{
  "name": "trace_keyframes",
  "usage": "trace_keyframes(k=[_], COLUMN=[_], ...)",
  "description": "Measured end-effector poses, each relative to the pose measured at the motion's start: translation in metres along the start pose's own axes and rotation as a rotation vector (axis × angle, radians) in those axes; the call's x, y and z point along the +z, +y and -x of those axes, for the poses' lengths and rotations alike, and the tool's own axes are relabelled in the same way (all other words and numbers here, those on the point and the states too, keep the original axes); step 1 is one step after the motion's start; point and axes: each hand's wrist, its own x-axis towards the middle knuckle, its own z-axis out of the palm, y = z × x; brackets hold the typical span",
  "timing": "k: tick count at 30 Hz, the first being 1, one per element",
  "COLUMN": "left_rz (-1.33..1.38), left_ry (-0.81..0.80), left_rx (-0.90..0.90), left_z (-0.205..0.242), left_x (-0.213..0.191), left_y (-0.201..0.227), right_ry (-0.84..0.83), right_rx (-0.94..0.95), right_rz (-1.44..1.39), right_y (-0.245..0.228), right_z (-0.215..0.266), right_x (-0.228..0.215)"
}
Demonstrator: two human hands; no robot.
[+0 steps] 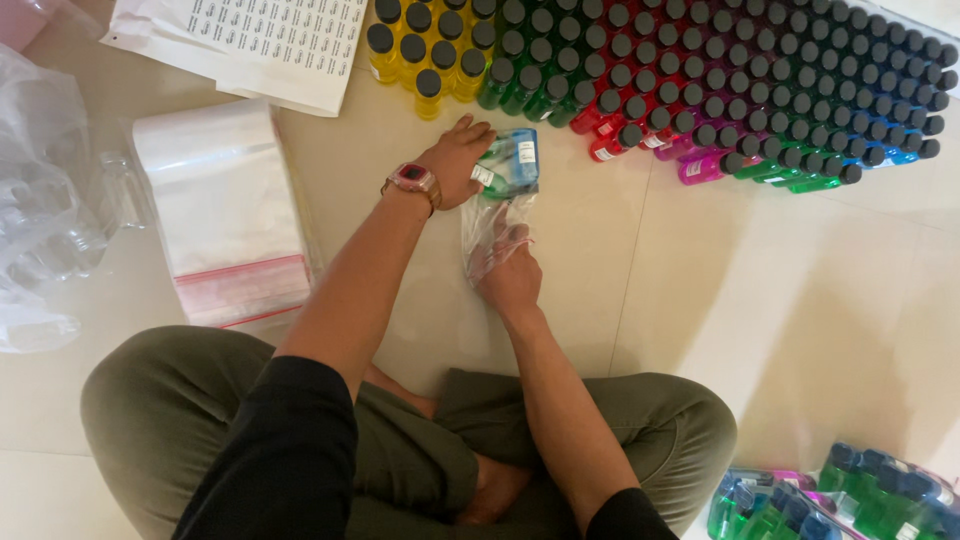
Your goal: The person picks up small colored bottles from the floor and places them into small plastic bags.
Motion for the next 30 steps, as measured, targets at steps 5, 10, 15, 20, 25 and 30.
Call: trace_keyframes(k=[5, 10, 15, 20, 25, 30], left_rz=[0.01, 0.04, 0.003, 0.024, -0.067, -0.164], left_ry=[-0.001, 0.002, 0.031, 0.004, -0.063, -0.077], left_rx=[-0.018, -0.018, 0.01, -0.016, -0.119, -0.177], left_z=[-0.002, -0.002, -0.007, -0.005, -0.006, -0.024], left_x=[0.001, 0.005, 0.004, -0.002, -0.025, -0.029], left_y=[-0.003, -0.009, -0.006, 0.002, 0.029, 0.057], right_ry=[-0.063, 0.007, 0.094, 0.039, 0.105, 0.183], right_rx=[0.014, -0.03, -0.164, -0.136, -0.109, -0.166], right_rz=[-0.006, -0.029, -0.005, -0.106, -0.17, -0.234], right_y=[0.003, 0.012, 0.027, 0.002, 0.028, 0.031], right_z=[-0.004, -0.006, -0.022, 0.005, -0.016, -0.017], right_x=[0.001, 0.011, 0.019, -0.018, 0.009, 0.014])
